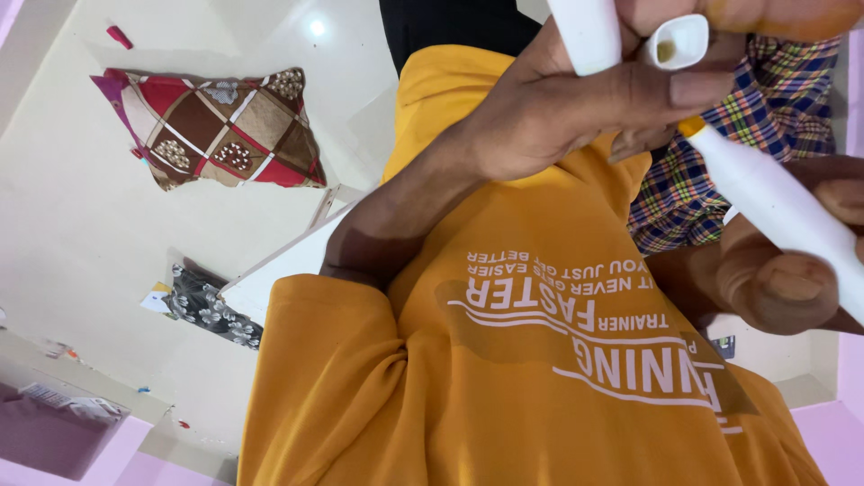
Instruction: The person picks up several pens from the floor, gathers them in their hands, and places them onto a shelf one by one.
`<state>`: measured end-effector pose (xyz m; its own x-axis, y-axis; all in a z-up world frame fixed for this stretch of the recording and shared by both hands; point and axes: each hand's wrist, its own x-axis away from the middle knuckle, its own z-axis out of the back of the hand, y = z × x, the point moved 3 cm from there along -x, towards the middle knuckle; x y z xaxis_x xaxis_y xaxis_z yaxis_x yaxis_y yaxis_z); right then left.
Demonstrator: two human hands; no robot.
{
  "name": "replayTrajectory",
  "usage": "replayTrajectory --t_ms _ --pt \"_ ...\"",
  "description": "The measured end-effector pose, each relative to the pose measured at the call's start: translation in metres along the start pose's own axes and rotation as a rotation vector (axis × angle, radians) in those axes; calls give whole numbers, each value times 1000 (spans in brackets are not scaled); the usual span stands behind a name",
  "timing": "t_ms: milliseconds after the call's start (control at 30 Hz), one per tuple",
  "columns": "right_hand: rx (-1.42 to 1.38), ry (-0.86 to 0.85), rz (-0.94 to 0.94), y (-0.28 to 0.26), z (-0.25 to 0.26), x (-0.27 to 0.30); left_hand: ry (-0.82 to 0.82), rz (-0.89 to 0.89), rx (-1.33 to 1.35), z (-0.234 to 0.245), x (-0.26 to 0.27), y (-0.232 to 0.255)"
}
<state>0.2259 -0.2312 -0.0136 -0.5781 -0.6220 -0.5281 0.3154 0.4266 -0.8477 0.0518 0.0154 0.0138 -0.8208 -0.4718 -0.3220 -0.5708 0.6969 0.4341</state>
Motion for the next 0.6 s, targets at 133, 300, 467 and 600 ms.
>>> replayTrajectory --t_ms 133,300,467,600 --pt "8 -28 4 3 5 -1 -76 146 -413 11 11 13" --pt "126 55 -80 -11 -31 -23 -119 99 -663 17 13 4" --pt "524 -344 -32 -37 -96 -77 -71 44 -1025 2 5 1" --pt "497 -423 80 -33 -117 -94 23 39 -1084 -5 -2 2"
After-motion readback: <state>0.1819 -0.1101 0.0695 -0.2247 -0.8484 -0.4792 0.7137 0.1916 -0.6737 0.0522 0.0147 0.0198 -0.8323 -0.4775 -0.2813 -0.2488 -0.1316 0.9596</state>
